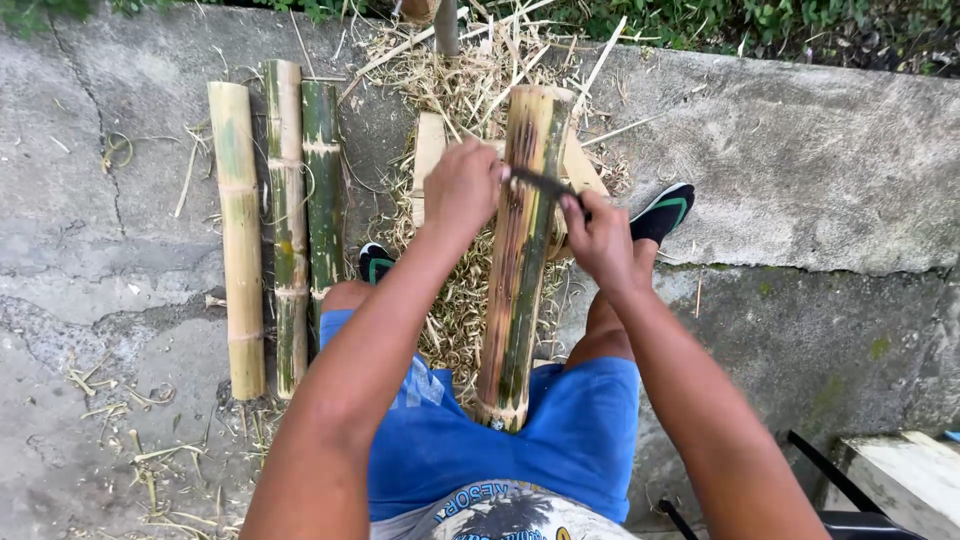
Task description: Scraping the outer layer of a bamboo stalk using a sickle-style blade.
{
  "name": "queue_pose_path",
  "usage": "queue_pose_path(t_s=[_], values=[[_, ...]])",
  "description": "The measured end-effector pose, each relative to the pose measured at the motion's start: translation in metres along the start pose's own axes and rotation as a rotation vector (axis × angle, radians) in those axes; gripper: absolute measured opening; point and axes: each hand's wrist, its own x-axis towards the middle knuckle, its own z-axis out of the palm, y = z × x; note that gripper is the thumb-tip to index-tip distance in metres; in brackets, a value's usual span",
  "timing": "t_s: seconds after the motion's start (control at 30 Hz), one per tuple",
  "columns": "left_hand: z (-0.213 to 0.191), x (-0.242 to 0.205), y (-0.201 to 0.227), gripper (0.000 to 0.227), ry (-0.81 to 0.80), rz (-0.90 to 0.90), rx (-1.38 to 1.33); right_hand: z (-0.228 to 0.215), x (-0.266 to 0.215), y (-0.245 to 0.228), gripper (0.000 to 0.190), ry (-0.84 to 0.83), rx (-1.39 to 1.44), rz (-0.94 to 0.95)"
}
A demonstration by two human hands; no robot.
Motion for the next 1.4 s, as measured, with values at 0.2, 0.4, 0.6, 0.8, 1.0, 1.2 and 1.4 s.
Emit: queue_pose_path(t_s=[0.2,0.4,0.6,0.8,1.0,1.2,1.4], values=[[0.016,-0.012,-0.006,0.021,0.014,-0.059,-0.073,-0.013,0.008,0.007,0.031,-0.095,-0.113,-0.012],[0.004,0.084,-0.011,0.018,0.247,-0.026,-0.241,-0.012,0.086,-0.019,0.036,0.142,-0.185,-0.174],[0.004,0.100,-0.018,0.024,0.368,0.092,-0.207,-0.012,0.099,-0.016,0.037,0.163,-0.245,-0.211],[0.018,0.071,-0.021,0.026,0.277,0.092,-0.170,-0.012,0.069,-0.014,0.036,0.073,-0.247,-0.109],[-0.006,-0.064,-0.012,0.020,-0.053,-0.050,-0.081,-0.007,-0.025,-0.002,0.035,-0.077,-0.161,-0.114],[-0.011,-0.041,0.002,0.015,0.177,0.044,-0.023,0.004,-0.006,0.014,0.035,-0.072,0.019,0.034],[-0.008,0.070,-0.002,0.019,0.184,-0.006,-0.033,0.002,0.085,0.017,0.031,0.002,0.109,-0.039]])
